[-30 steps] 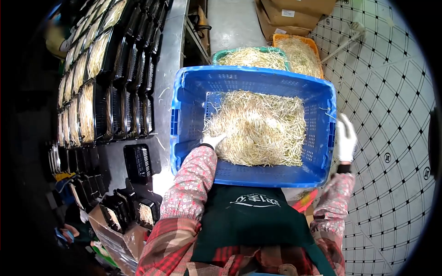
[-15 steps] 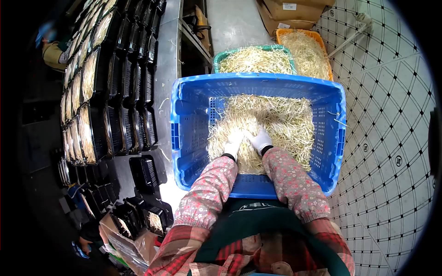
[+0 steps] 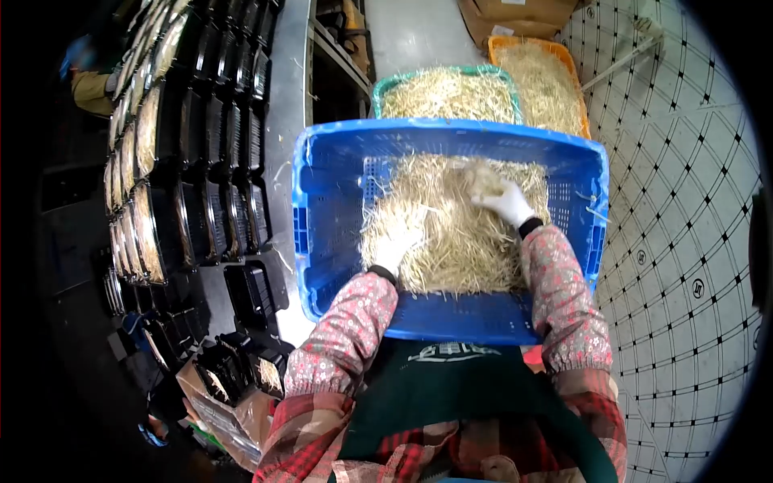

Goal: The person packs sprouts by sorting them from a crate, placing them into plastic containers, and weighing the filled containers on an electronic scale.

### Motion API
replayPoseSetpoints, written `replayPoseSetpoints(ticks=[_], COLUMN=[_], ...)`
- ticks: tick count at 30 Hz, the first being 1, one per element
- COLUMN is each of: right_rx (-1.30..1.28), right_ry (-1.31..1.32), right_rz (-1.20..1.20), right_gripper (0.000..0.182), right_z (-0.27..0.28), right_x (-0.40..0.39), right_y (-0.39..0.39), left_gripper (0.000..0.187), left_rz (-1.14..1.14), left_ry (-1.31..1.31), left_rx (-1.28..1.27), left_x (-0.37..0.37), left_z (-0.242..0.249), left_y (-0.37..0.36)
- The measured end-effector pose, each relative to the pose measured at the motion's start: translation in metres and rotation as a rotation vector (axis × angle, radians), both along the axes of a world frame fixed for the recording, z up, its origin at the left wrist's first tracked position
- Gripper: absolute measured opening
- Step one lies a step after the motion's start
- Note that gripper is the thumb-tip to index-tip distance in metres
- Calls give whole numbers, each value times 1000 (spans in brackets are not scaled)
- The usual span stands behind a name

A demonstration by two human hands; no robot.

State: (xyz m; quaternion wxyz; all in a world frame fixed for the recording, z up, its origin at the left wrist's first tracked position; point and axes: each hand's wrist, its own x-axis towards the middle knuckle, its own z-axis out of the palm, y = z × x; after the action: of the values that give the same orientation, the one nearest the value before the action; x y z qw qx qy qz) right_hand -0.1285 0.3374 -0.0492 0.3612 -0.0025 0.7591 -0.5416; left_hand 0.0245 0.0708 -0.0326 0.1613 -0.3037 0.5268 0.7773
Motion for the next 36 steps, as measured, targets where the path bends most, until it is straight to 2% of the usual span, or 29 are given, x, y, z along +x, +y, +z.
replayPoseSetpoints(ticks=[1, 2, 4, 6, 7, 8, 9, 10, 13, 14, 16, 17, 18, 20, 21, 22, 23, 24, 25, 26, 27, 28, 29, 30, 31, 32, 33, 34, 36], right_rx=[60, 56, 357, 553, 540, 670, 645, 618, 565, 563, 69, -43, -88, -96, 70, 239, 375, 190, 274, 360, 441, 524, 445, 365, 531, 524, 384, 465, 263], right_ry=[-109, -96, 22, -13, -66, 36, -36, -107, -112, -109, 74, -48, -9, -25, 95, 216, 149, 128, 13, 88, 156, 66, 218, 369, 262, 165, 418, 395, 535], right_rz=[9, 9, 70, 94, 166, 184, 305, 428, 285, 288, 133, 137, 177, 310, 478, 644, 774, 681, 628, 518, 403, 382, 391, 398, 544, 604, 539, 679, 833], right_gripper=[90, 90, 104, 111, 115, 112, 114, 116, 116, 116, 121, 121, 113, 115, 117, 119, 122, 123, 122, 120, 119, 117, 112, 107, 95, 87, 88, 96, 102], right_z=[8, 3, -16, 6, 2, -11, -23, -28, 8, -5, -32, 20, 55, 49, 48, 50, 52, -1, -4, -13, -21, -18, -24, -33, -33, -9, -29, -18, -7], right_x=[-7, -15, -21, -25, -23, -11, -4, 2, 38, 40, 38, 25, 18, 9, 0, -11, -23, -30, -42, -42, -42, -39, -26, -9, 3, 12, 37, 45, 58], right_y=[8, 14, 26, 17, 13, -4, -22, -39, -78, -70, -48, -43, -40, -32, -30, -29, -28, -15, -17, -19, -21, -33, -40, -49, -66, -75, -77, -80, -73], left_gripper=[49, 49, 51, 55, 59, 63, 53, 70, 47, 48, 47, 51, 56, 60, 67, 81, 86, 91, 88, 84, 80, 73, 68, 63, 63, 63, 62, 60, 52], left_rz=[-224, -222, -50, -3, 44, 91, 191, 36, 164, 276, 401, 379, 357, 279, 163, 27, -56, -142, -99, -71, 35, 162, 286, 377, 462, 551, 568, 574, 382], left_ry=[-91, -78, -281, -304, -316, -326, -57, -142, -247, -202, -174, -127, -83, -104, -226, -470, -552, -640, -675, -758, -567, -590, -603, -545, -544, -542, -547, -539, -569], left_rx=[-298, -303, -383, -355, -324, -292, -308, -447, -321, 14, 414, 363, 315, 286, 273, 219, 189, 161, 141, -15, 174, 135, 93, 161, 50, -60, 243, 542, 496], left_x=[-1, -2, 6, 10, 8, 7, 16, -1, -20, -16, -6, 1, 10, 22, 25, 20, 24, 31, 26, 34, 31, 11, -10, 12, 8, 4, 1, 5, 53], left_z=[-12, -28, -59, -70, -74, -85, -152, -114, -79, -70, -37, -6, 16, 38, 45, 50, 28, 1, -6, -47, -71, -53, -31, -127, -123, -102, -53, -10, 14], left_y=[-13, -17, -23, -22, -20, -17, -9, 10, 47, 47, 47, 50, 54, 57, 52, 42, 23, 6, 1, -5, -2, 16, 35, 33, 58, 79, 91, 99, 99])
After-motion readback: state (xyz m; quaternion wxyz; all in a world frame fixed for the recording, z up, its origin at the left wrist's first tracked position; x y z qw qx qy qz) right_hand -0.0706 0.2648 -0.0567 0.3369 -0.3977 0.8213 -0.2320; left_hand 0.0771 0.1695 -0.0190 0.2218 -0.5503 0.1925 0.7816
